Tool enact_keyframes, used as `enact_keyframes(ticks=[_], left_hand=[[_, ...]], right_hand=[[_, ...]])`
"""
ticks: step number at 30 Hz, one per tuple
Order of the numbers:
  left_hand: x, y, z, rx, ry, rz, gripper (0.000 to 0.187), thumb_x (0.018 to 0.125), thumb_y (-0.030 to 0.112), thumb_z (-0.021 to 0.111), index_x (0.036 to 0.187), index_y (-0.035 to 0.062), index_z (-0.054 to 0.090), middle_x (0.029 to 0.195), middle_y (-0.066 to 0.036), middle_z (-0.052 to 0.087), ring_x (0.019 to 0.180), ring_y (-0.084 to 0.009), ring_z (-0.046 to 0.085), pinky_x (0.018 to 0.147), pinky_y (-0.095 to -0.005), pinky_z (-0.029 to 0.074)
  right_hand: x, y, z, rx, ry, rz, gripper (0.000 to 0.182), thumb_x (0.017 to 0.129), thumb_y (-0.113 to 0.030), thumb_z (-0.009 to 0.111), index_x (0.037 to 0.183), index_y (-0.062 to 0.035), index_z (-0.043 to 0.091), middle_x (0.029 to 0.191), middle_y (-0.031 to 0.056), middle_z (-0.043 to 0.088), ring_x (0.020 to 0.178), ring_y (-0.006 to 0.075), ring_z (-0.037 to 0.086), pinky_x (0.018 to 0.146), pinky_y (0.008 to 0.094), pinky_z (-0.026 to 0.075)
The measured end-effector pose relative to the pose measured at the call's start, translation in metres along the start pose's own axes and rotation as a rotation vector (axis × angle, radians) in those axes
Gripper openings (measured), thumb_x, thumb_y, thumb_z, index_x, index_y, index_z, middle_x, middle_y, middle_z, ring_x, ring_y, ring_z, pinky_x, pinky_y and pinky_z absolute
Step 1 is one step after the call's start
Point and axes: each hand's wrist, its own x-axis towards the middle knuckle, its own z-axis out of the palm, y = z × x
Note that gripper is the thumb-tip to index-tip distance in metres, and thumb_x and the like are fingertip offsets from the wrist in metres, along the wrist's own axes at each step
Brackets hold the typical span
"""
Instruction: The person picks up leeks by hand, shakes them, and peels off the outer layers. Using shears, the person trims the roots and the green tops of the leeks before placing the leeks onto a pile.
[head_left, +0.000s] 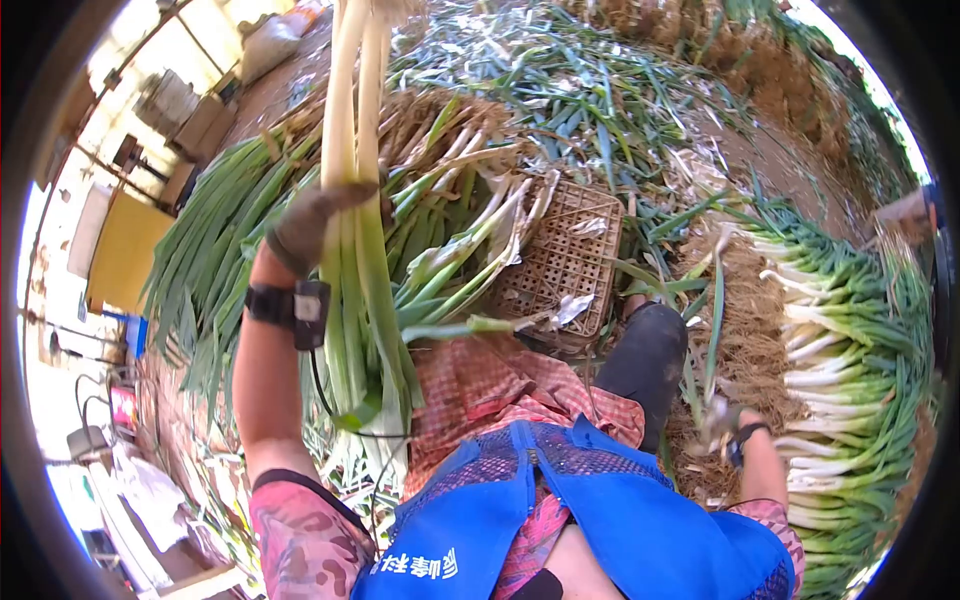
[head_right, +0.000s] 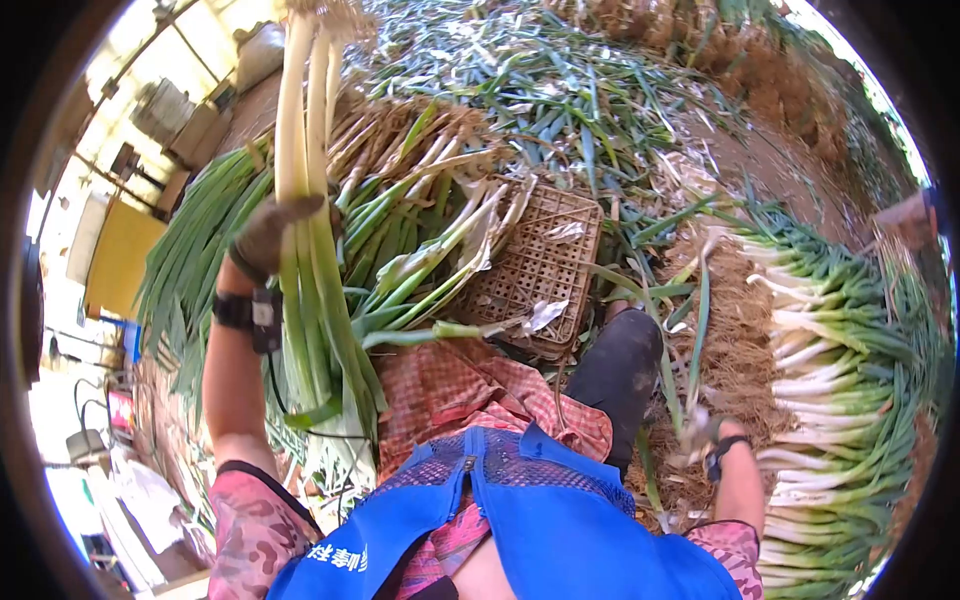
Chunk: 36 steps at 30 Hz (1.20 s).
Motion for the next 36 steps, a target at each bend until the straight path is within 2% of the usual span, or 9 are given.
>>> enact_keyframes(ticks=[6, 8, 11, 18, 24, 31, 33, 34, 36], left_hand=[[-0.017, 0.035, -0.039, 0.426, 0.019, 0.515, 0.043, 0.086, 0.034, 0.072, 0.113, 0.0033, 0.06, 0.091, -0.01, 0.068, 0.078, -0.0189, 0.067, 0.07, -0.0329, 0.057], [-0.043, 0.073, -0.015, -0.014, 0.091, 0.179, 0.043, 0.088, 0.033, 0.071, 0.115, 0.0029, 0.059, 0.092, -0.01, 0.068, 0.078, -0.0192, 0.067, 0.071, -0.0331, 0.058], [-0.069, 0.098, -0.036, 0.005, 0.038, 0.261, 0.045, 0.09, 0.03, 0.068, 0.121, -0.0001, 0.055, 0.098, -0.012, 0.066, 0.085, -0.0213, 0.066, 0.073, -0.0328, 0.058], [-0.139, 0.15, -0.02, 0.007, 0.009, 0.449, 0.047, 0.093, 0.026, 0.063, 0.129, -0.0024, 0.053, 0.106, -0.014, 0.065, 0.09, -0.0229, 0.066, 0.076, -0.0342, 0.057], [-0.181, 0.17, -0.033, 0.157, 0.1, 0.575, 0.052, 0.097, 0.025, 0.055, 0.133, -0.0105, 0.043, 0.095, -0.006, 0.052, 0.089, -0.0149, 0.048, 0.085, -0.0264, 0.044], [-0.3, 0.215, -0.201, 0.323, 0.575, 0.562, 0.043, 0.103, 0.02, 0.047, 0.14, -0.0011, 0.046, 0.115, -0.008, 0.062, 0.103, -0.0135, 0.06, 0.089, -0.0267, 0.051], [-0.298, 0.212, -0.182, 0.34, 0.515, 0.454, 0.044, 0.103, 0.024, 0.046, 0.139, -0.0007, 0.047, 0.111, -0.008, 0.063, 0.098, -0.0131, 0.062, 0.085, -0.0263, 0.052], [-0.297, 0.211, -0.172, 0.35, 0.484, 0.401, 0.044, 0.103, 0.026, 0.046, 0.138, -0.0005, 0.048, 0.108, -0.008, 0.063, 0.095, -0.0129, 0.062, 0.084, -0.0261, 0.052], [-0.277, 0.197, -0.139, 0.553, 0.379, 0.317, 0.045, 0.103, 0.028, 0.045, 0.137, -0.0008, 0.049, 0.105, -0.007, 0.064, 0.09, -0.0129, 0.063, 0.08, -0.0264, 0.053]], right_hand=[[0.061, -0.141, -0.033, 0.136, 0.179, -0.382, 0.058, 0.092, -0.034, 0.065, 0.139, -0.0063, 0.046, 0.135, 0.0192, 0.051, 0.121, 0.0264, 0.052, 0.103, 0.037, 0.043], [0.061, -0.246, -0.07, 0.26, 0.275, -0.647, 0.06, 0.092, -0.035, 0.064, 0.141, -0.0062, 0.044, 0.138, 0.021, 0.05, 0.125, 0.0277, 0.052, 0.105, 0.0377, 0.042], [-0.019, -0.411, -0.098, 0.347, 0.307, -1.122, 0.067, 0.091, -0.037, 0.066, 0.143, -0.004, 0.04, 0.141, 0.0231, 0.048, 0.129, 0.0296, 0.049, 0.108, 0.0393, 0.041], [-0.21, -0.544, 0.093, 0.035, -0.087, -1.982, 0.095, 0.069, -0.039, 0.085, 0.143, -0.0048, 0.037, 0.132, 0.0278, 0.052, 0.123, 0.0336, 0.053, 0.103, 0.0453, 0.045], [-0.182, -0.446, 0.266, -0.496, -0.381, -1.594, 0.026, 0.093, -0.03, 0.053, 0.11, -0.014, 0.063, 0.102, 0.0164, 0.068, 0.094, 0.0361, 0.066, 0.082, 0.0461, 0.052], [-0.052, -0.286, 0.234, -1.096, -1.11, -0.771, 0.035, 0.082, -0.033, 0.064, 0.106, -0.0075, 0.07, 0.101, 0.0122, 0.071, 0.091, 0.0288, 0.066, 0.078, 0.0439, 0.053], [-0.052, -0.35, 0.168, -1.176, -0.575, -0.786, 0.033, 0.083, -0.035, 0.067, 0.1, -0.0074, 0.07, 0.095, 0.0113, 0.071, 0.086, 0.0293, 0.067, 0.072, 0.0434, 0.052], [0.039, -0.349, 0.155, -0.549, -0.257, -1.159, 0.03, 0.086, -0.032, 0.063, 0.099, -0.0055, 0.069, 0.098, 0.0131, 0.07, 0.09, 0.0306, 0.067, 0.076, 0.0432, 0.052], [-0.003, -0.44, 0.075, -0.408, 0.249, -1.191, 0.039, 0.088, -0.03, 0.059, 0.113, -0.0012, 0.055, 0.112, 0.0188, 0.06, 0.104, 0.033, 0.057, 0.087, 0.0439, 0.045]])
